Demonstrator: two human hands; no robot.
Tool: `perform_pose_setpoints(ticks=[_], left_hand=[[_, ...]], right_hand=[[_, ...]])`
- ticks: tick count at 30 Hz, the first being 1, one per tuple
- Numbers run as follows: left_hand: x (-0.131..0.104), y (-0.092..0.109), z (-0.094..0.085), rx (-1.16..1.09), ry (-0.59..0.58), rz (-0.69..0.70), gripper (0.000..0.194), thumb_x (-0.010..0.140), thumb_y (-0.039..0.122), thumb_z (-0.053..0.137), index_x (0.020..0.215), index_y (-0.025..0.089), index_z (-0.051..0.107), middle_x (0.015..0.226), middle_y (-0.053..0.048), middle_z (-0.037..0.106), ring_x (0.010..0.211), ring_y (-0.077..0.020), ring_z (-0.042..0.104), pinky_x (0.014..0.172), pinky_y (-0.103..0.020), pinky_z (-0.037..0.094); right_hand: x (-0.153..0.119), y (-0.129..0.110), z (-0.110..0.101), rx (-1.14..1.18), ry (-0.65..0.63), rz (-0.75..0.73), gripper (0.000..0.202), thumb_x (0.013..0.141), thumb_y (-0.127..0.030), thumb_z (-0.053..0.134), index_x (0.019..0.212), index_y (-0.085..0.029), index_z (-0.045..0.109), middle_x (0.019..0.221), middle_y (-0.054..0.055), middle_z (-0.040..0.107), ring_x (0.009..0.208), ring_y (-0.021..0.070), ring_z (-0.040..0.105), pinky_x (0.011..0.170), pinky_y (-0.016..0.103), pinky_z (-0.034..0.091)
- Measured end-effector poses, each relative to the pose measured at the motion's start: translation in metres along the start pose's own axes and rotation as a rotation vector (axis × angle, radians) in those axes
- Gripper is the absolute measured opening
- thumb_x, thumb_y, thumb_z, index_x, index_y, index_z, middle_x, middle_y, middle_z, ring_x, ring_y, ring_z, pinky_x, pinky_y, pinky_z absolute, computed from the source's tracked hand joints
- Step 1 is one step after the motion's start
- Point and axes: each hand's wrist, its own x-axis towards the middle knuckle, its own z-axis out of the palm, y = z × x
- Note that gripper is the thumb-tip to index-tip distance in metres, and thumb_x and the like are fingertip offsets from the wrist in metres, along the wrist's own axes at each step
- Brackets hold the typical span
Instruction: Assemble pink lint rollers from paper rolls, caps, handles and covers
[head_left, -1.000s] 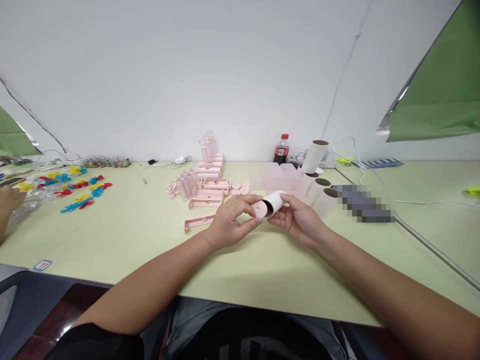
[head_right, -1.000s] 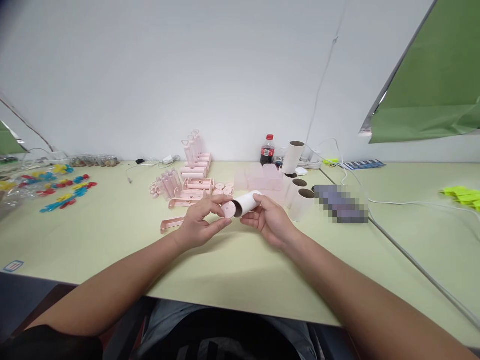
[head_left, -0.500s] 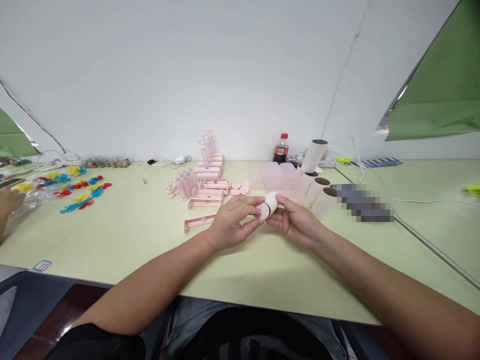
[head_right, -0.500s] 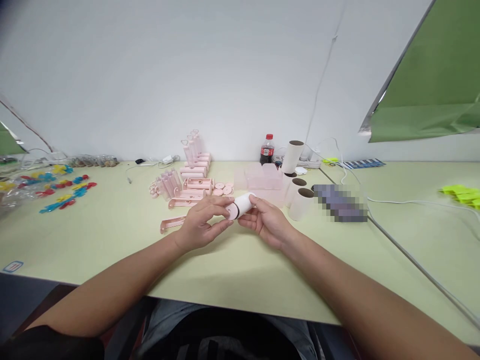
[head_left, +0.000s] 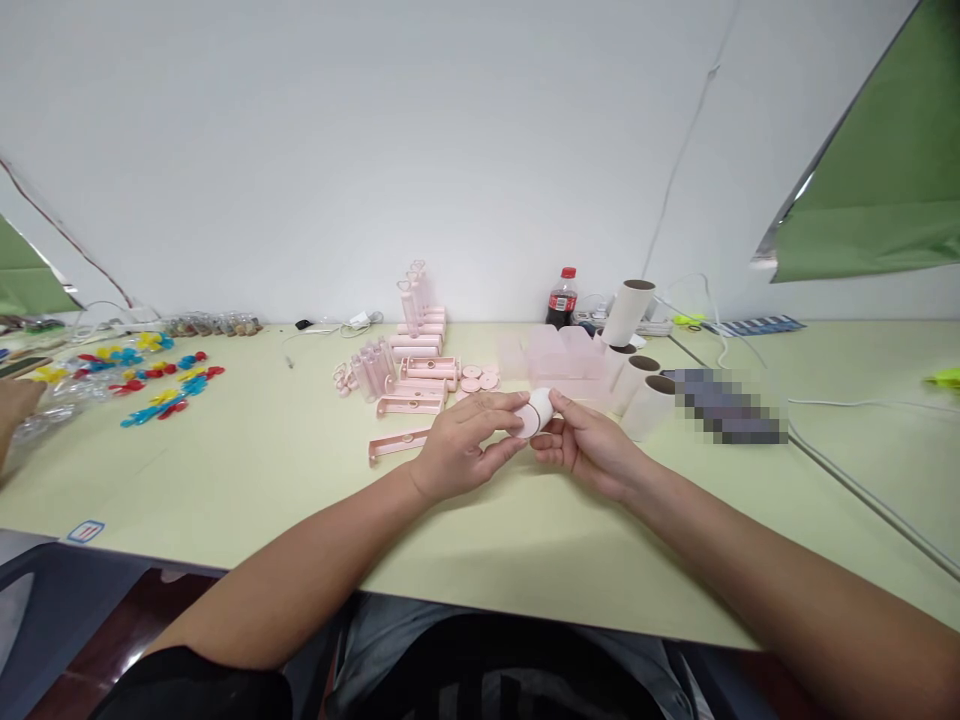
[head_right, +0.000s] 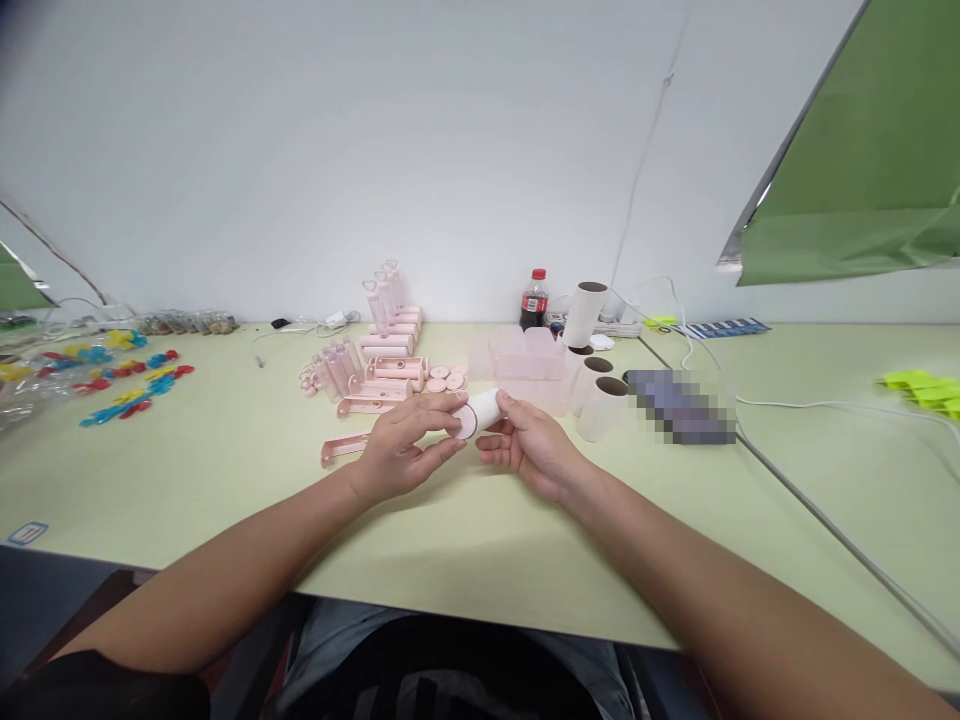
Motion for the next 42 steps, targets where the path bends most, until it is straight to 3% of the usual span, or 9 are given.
perform_pose_setpoints(ticks=[16, 21, 28, 33, 35, 38, 42], left_hand=[[0.001, 0.000, -0.001, -0.035, 0.010, 0.055, 0.021, 0.082, 0.021, 0.072, 0.099, 0.019, 0.062, 0.114, -0.014, 0.071, 0.106, -0.0204, 0.067, 0.090, -0.035, 0.055], [-0.002, -0.004, -0.002, -0.012, 0.044, 0.005, 0.017, 0.083, 0.021, 0.071, 0.098, 0.020, 0.063, 0.118, -0.015, 0.069, 0.105, -0.0208, 0.068, 0.087, -0.036, 0.056], [-0.005, -0.008, 0.000, 0.016, -0.012, -0.013, 0.015, 0.086, 0.024, 0.068, 0.100, 0.020, 0.065, 0.113, -0.012, 0.070, 0.104, -0.0188, 0.068, 0.086, -0.032, 0.056], [-0.004, -0.005, 0.000, 0.002, -0.018, 0.004, 0.018, 0.086, 0.022, 0.067, 0.103, 0.020, 0.064, 0.114, -0.011, 0.070, 0.105, -0.0189, 0.067, 0.088, -0.032, 0.055], [-0.005, -0.005, 0.001, -0.003, -0.053, 0.009, 0.016, 0.087, 0.022, 0.066, 0.103, 0.021, 0.065, 0.116, -0.011, 0.069, 0.105, -0.0190, 0.066, 0.088, -0.033, 0.055], [-0.005, -0.004, -0.002, -0.036, -0.157, -0.042, 0.020, 0.089, 0.027, 0.064, 0.108, 0.022, 0.064, 0.119, -0.012, 0.068, 0.105, -0.0195, 0.066, 0.085, -0.033, 0.055], [0.005, -0.007, -0.021, -0.050, -0.325, -0.292, 0.042, 0.085, 0.042, 0.066, 0.120, 0.020, 0.057, 0.110, -0.009, 0.070, 0.092, -0.0192, 0.067, 0.072, -0.029, 0.054]], right_hand=[[0.000, 0.013, -0.002, -0.145, -0.092, 0.101, 0.035, 0.095, -0.050, 0.050, 0.100, -0.017, 0.061, 0.077, 0.006, 0.066, 0.055, 0.0140, 0.063, 0.048, 0.027, 0.057], [0.001, 0.017, -0.004, -0.213, -0.085, 0.014, 0.035, 0.094, -0.051, 0.052, 0.098, -0.019, 0.065, 0.092, 0.007, 0.062, 0.073, 0.0165, 0.064, 0.059, 0.030, 0.060], [0.003, 0.020, -0.009, -0.236, -0.198, -0.060, 0.040, 0.092, -0.057, 0.052, 0.100, -0.020, 0.067, 0.100, 0.008, 0.062, 0.084, 0.0186, 0.060, 0.070, 0.032, 0.058], [-0.003, 0.018, -0.005, -0.304, -0.297, -0.187, 0.045, 0.092, -0.058, 0.048, 0.122, -0.026, 0.060, 0.114, 0.007, 0.061, 0.098, 0.0207, 0.057, 0.081, 0.035, 0.054], [-0.006, 0.016, -0.002, -0.338, -0.324, -0.212, 0.048, 0.090, -0.058, 0.052, 0.129, -0.030, 0.054, 0.120, 0.006, 0.059, 0.104, 0.0211, 0.057, 0.084, 0.036, 0.052], [-0.005, 0.014, -0.001, -0.381, -0.315, -0.208, 0.049, 0.084, -0.052, 0.064, 0.125, -0.028, 0.054, 0.115, 0.005, 0.060, 0.101, 0.0209, 0.058, 0.088, 0.038, 0.049], [0.001, 0.015, -0.005, -0.383, -0.196, -0.221, 0.046, 0.081, -0.047, 0.068, 0.119, -0.027, 0.052, 0.110, 0.003, 0.059, 0.099, 0.0196, 0.056, 0.089, 0.039, 0.048]])
